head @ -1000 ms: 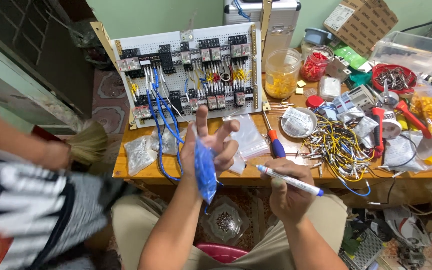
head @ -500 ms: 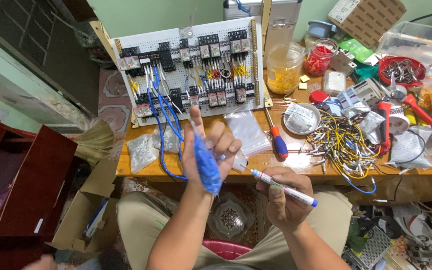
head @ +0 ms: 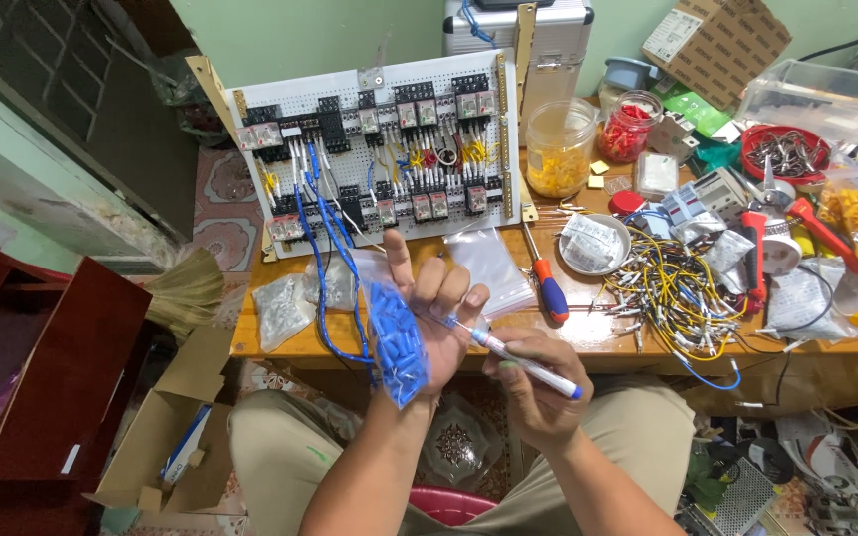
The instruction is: The person is organizing blue wire terminals by labeling small plastic bags and filling them with the terminals before placing them in a storage container.
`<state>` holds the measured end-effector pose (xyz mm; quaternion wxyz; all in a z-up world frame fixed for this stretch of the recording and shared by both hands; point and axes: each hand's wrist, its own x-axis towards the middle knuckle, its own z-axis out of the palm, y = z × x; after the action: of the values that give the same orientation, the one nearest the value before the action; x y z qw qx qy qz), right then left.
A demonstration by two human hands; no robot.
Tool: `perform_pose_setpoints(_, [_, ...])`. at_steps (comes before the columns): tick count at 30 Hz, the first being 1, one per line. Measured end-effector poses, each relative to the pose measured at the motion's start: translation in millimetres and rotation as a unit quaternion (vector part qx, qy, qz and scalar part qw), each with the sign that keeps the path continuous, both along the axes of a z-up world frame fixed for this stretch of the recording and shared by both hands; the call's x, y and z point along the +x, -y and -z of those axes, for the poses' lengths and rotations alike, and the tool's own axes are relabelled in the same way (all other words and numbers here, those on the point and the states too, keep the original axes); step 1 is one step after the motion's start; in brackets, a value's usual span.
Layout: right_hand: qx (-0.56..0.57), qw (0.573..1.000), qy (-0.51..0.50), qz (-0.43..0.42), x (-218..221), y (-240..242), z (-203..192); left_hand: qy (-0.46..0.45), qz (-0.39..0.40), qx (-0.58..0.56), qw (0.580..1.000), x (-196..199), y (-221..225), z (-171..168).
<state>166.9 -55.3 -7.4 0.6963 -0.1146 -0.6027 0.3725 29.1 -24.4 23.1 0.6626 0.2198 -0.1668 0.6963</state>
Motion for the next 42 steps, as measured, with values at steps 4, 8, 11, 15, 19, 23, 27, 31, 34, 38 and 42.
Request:
perform_pose_setpoints(4, [-0.002, 0.998, 0.049, 0.035, 6, -3, -9, -0.016, 0.006, 0.014, 1.000, 2, 4, -5])
perform_pose_setpoints(8, [0.000, 0.988, 0.144, 0.058, 16, -6, -19, -0.033, 0.018, 0.019, 0.999, -4, 5, -4])
perform_pose_setpoints(11, [0.008, 0.983, 0.180, 0.035, 15, -8, -13, -0.093, -0.023, 0.035, 0.995, -7, 7, -5])
perform_pose_setpoints(15, [0.098, 0.964, 0.225, 0.099, 9, -8, 5, -0.160, -0.090, 0.007, 0.983, 2, 17, -13])
perform_pose_setpoints(19, [-0.015, 0.973, 0.206, 0.106, 9, 0, 47, -0.187, -0.126, 0.011, 0.974, 12, 23, -10])
perform_pose_setpoints(23, [-0.084, 0.975, 0.192, 0.072, 4, 7, 36, -0.197, -0.126, 0.021, 0.972, 14, 25, -7])
perform_pose_setpoints(27, [-0.274, 0.952, 0.047, -0.126, -2, 14, 28, -0.198, -0.113, 0.028, 0.973, 13, 24, -1])
perform_pose_setpoints(31, [-0.178, 0.976, 0.088, -0.092, -3, 11, 22, -0.188, -0.083, 0.019, 0.978, 11, 29, -2])
perform_pose_setpoints(34, [-0.034, 0.981, 0.187, 0.042, 9, 4, 41, -0.182, -0.056, -0.032, 0.981, 13, 36, 3])
perform_pose_setpoints(38, [-0.056, 0.984, 0.165, 0.024, 3, 12, 33, -0.190, -0.077, -0.038, 0.978, 13, 38, -3])
perform_pose_setpoints(42, [-0.120, 0.985, 0.122, -0.029, 7, 3, 34, -0.200, -0.027, -0.049, 0.978, 5, 24, 4])
